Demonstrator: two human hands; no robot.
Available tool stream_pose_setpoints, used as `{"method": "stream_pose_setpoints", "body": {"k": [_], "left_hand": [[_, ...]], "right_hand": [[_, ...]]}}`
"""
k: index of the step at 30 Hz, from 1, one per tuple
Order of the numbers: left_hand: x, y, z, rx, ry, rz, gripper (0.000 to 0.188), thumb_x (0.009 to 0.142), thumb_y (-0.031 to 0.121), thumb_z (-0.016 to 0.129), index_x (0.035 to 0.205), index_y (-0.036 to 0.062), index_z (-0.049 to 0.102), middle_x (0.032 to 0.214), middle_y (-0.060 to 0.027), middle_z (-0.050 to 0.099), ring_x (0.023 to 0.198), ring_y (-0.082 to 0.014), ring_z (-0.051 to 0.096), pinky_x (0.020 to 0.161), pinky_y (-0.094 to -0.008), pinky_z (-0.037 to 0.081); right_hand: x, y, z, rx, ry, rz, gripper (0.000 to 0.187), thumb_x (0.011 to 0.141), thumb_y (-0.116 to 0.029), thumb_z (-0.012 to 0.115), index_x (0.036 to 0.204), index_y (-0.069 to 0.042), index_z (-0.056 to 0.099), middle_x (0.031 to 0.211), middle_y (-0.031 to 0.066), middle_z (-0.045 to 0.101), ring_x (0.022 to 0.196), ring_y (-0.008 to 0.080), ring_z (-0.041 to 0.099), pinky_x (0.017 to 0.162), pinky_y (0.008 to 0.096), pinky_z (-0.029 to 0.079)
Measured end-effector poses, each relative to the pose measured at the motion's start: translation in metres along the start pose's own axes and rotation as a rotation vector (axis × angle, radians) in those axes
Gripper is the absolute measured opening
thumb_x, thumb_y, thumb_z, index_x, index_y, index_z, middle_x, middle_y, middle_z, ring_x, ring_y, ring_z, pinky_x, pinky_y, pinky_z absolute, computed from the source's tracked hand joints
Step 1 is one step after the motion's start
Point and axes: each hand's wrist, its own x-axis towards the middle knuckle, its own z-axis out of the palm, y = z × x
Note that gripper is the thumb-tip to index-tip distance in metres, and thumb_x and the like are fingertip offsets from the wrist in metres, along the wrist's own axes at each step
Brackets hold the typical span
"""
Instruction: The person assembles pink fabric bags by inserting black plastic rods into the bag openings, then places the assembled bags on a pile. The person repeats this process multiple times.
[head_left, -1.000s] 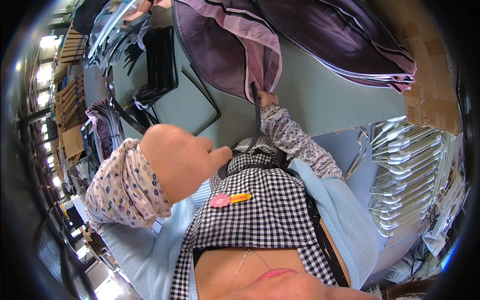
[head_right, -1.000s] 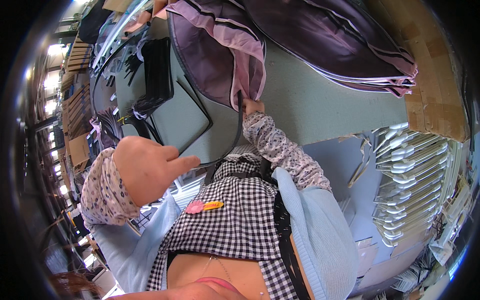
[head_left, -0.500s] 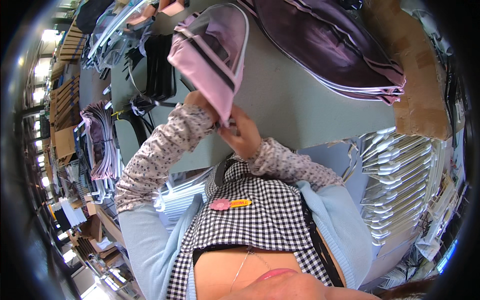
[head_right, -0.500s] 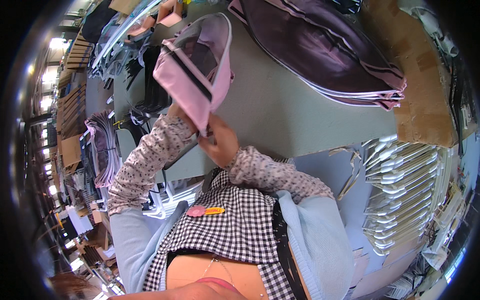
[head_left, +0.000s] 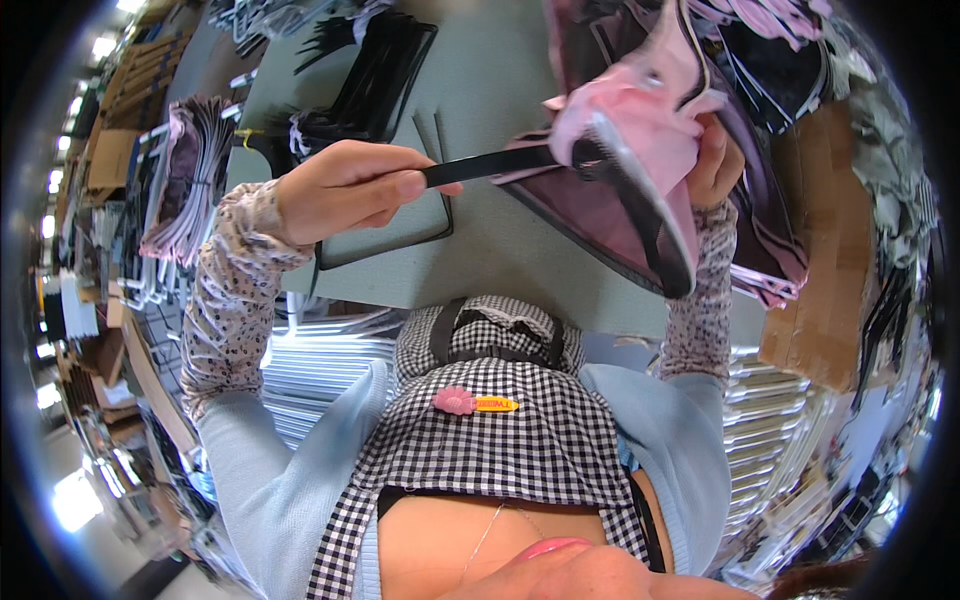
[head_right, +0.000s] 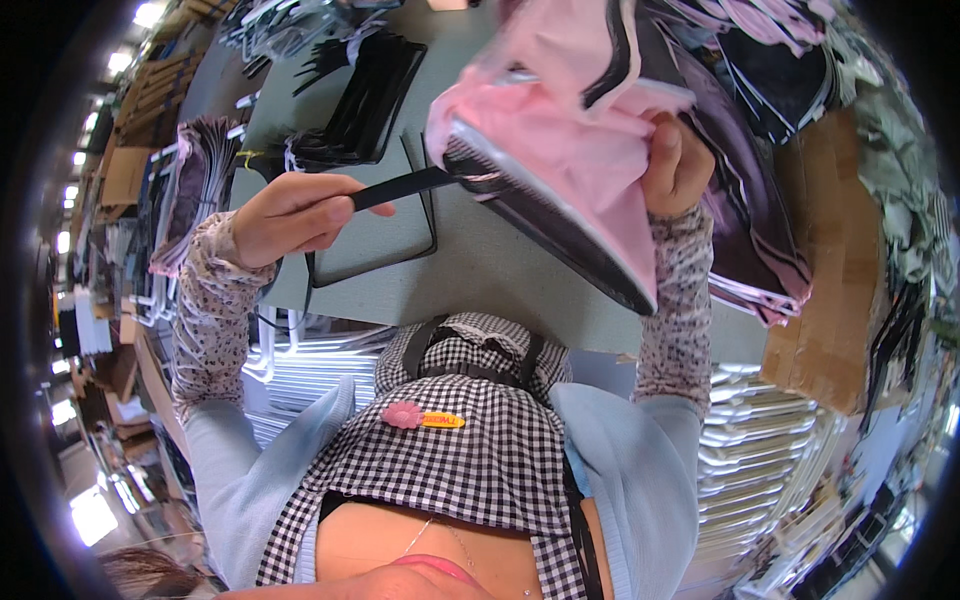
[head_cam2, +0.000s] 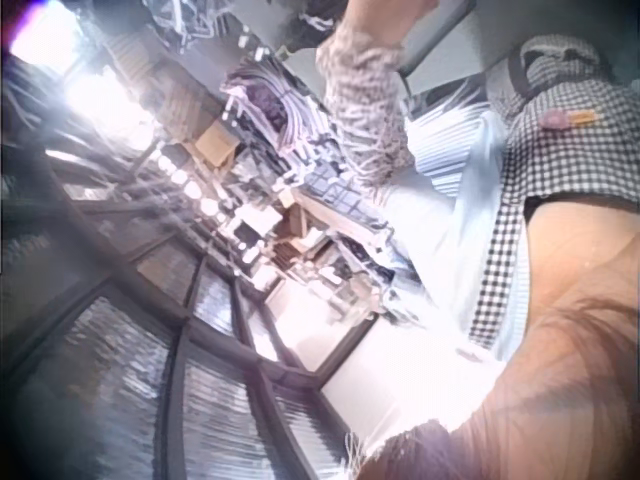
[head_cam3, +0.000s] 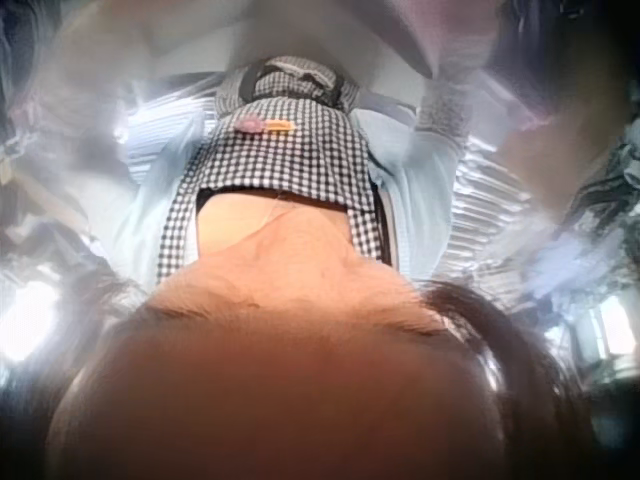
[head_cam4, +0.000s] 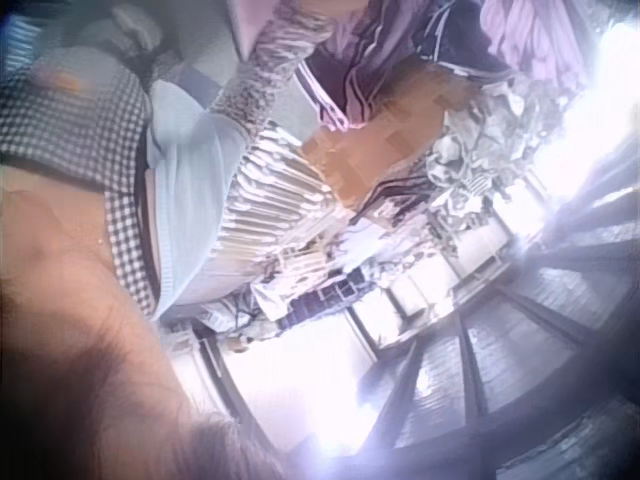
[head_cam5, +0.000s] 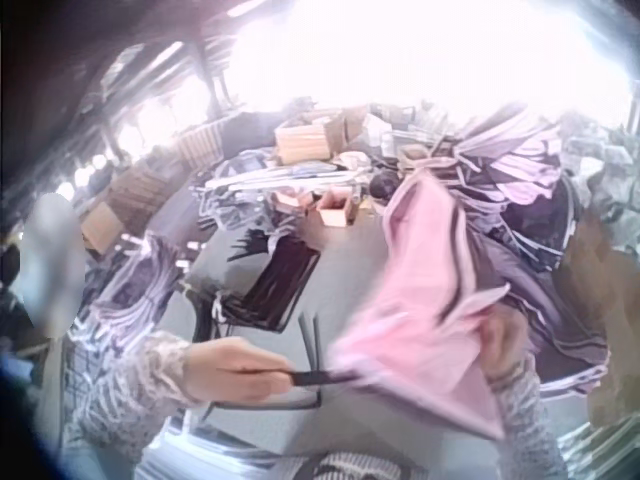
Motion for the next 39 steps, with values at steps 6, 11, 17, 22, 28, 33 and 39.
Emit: {"method": "stream_pose_setpoints", "body": {"k": [6, 11, 17, 22, 28, 33, 39], "left_hand": [[0.058, -0.019, 0.015, 0.609, 0.385, 0.918, 0.032, 0.098, 0.025, 0.053, 0.119, 0.0008, 0.058, 0.068, -0.0006, 0.056, 0.059, -0.0104, 0.055, 0.056, -0.0260, 0.046], [0.015, 0.054, -0.013, 0.114, 0.041, 0.052, 0.040, 0.101, 0.031, 0.048, 0.125, -0.0013, 0.055, 0.065, -0.0014, 0.055, 0.053, -0.0087, 0.051, 0.048, -0.0228, 0.042], [0.076, 0.069, 0.013, 0.261, 0.271, 0.283, 0.031, 0.095, 0.026, 0.052, 0.112, 0.0006, 0.059, 0.072, -0.0084, 0.060, 0.060, -0.0173, 0.057, 0.054, -0.0273, 0.046], [0.102, 0.078, 0.017, 0.251, 0.332, 0.463, 0.022, 0.089, 0.020, 0.057, 0.100, 0.0017, 0.063, 0.075, -0.0138, 0.063, 0.069, -0.0242, 0.061, 0.061, -0.0325, 0.049], [0.079, 0.064, 0.018, 0.376, 0.377, 0.645, 0.015, 0.085, 0.015, 0.060, 0.094, 0.0047, 0.065, 0.077, -0.0161, 0.064, 0.072, -0.0311, 0.063, 0.063, -0.0383, 0.051], [0.042, 0.008, 0.018, 0.479, 0.383, 0.604, 0.014, 0.085, 0.014, 0.060, 0.097, 0.0082, 0.065, 0.075, -0.0137, 0.065, 0.068, -0.0347, 0.062, 0.060, -0.0416, 0.050], [0.041, -0.202, 0.066, -0.288, 0.784, -0.083, 0.028, 0.098, 0.024, 0.053, 0.114, 0.0034, 0.063, 0.089, -0.0081, 0.066, 0.079, -0.0151, 0.063, 0.072, -0.0276, 0.051]], "right_hand": [[0.008, -0.042, 0.052, -0.144, -0.188, -0.298, 0.030, 0.092, -0.020, 0.054, 0.071, 0.000, 0.063, 0.065, 0.0165, 0.062, 0.052, 0.0298, 0.059, 0.050, 0.0370, 0.045], [0.022, 0.024, -0.028, -0.504, 0.023, -0.571, 0.026, 0.093, -0.022, 0.056, 0.086, 0.001, 0.061, 0.071, 0.0149, 0.065, 0.056, 0.0262, 0.061, 0.052, 0.0319, 0.049], [0.032, -0.036, 0.003, -0.445, -0.007, -0.416, 0.033, 0.095, -0.020, 0.050, 0.072, 0.002, 0.059, 0.067, 0.0156, 0.062, 0.054, 0.0300, 0.059, 0.051, 0.0355, 0.049], [0.023, -0.042, -0.001, -0.442, 0.060, -0.353, 0.033, 0.093, -0.028, 0.054, 0.079, 0.000, 0.061, 0.072, 0.0145, 0.064, 0.060, 0.0298, 0.061, 0.055, 0.0371, 0.050], [0.010, -0.051, 0.005, -0.512, 0.177, -0.250, 0.037, 0.090, -0.038, 0.060, 0.087, -0.001, 0.063, 0.077, 0.0132, 0.065, 0.068, 0.0295, 0.064, 0.061, 0.0390, 0.053], [-0.036, -0.034, -0.008, -0.950, 0.099, -0.015, 0.047, 0.088, -0.051, 0.062, 0.090, -0.005, 0.066, 0.080, 0.0114, 0.067, 0.073, 0.0303, 0.066, 0.065, 0.0414, 0.053], [-0.212, -0.007, 0.035, -0.742, -0.576, 0.129, 0.038, 0.077, -0.038, 0.077, 0.107, -0.016, 0.072, 0.088, 0.0107, 0.068, 0.080, 0.0338, 0.065, 0.073, 0.0462, 0.050]]}}
